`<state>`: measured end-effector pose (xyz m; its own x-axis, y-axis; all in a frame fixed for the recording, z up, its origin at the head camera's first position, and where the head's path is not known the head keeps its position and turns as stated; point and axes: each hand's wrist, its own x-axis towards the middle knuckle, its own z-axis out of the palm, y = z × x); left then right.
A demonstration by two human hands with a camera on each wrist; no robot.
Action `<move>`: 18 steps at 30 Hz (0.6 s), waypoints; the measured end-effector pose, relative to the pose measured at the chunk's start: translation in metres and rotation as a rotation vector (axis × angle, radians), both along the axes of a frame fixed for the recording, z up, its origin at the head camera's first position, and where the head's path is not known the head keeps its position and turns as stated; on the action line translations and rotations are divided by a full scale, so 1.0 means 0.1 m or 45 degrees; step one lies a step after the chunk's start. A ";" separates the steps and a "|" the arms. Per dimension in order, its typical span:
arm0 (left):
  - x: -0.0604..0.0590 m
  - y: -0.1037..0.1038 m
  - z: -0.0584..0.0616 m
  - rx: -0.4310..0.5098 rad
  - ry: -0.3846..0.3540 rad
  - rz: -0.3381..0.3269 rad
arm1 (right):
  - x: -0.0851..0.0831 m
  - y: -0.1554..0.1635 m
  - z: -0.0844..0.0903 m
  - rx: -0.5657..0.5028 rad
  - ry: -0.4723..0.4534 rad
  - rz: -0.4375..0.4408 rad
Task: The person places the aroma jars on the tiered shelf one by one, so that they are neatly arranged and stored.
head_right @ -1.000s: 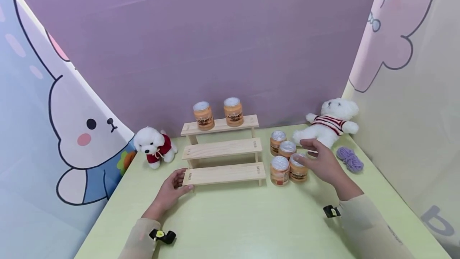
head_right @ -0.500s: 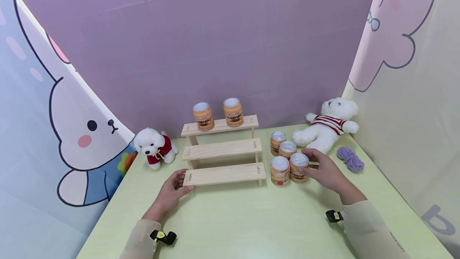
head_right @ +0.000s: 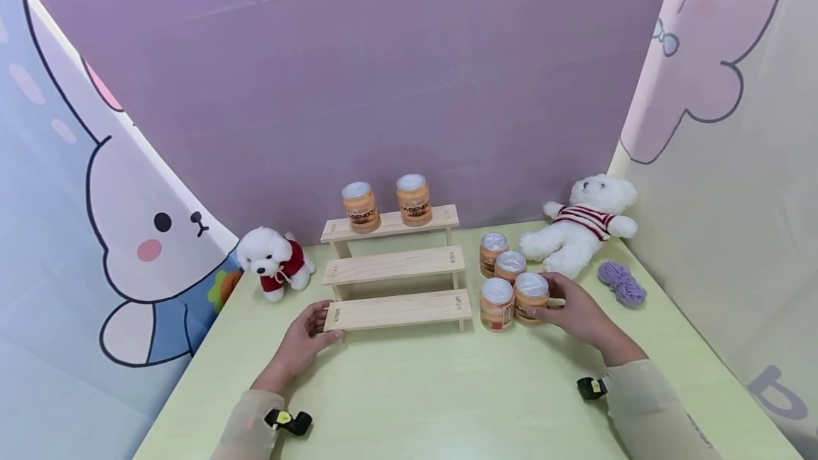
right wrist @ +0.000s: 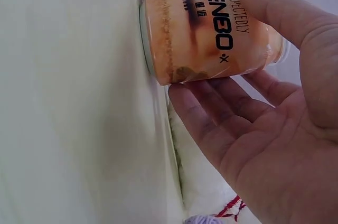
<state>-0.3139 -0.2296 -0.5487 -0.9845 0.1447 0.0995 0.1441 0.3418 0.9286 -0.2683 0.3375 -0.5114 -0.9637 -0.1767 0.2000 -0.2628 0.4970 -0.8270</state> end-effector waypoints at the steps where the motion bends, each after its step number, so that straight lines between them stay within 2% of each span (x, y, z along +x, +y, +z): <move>1: 0.00 0.00 0.00 -0.001 0.000 -0.003 | 0.00 0.00 0.00 0.001 -0.002 -0.006; 10: 0.02 0.00 0.05 -0.018 0.006 -0.016 | -0.01 0.02 -0.04 0.010 0.018 -0.018; 18: 0.02 0.00 0.05 -0.030 -0.009 -0.011 | 0.00 0.01 -0.06 -0.047 0.021 0.009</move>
<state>-0.3114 -0.2292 -0.5435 -0.9839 0.1552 0.0888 0.1404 0.3626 0.9213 -0.2685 0.3389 -0.5170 -0.9591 -0.1756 0.2221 -0.2796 0.4641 -0.8405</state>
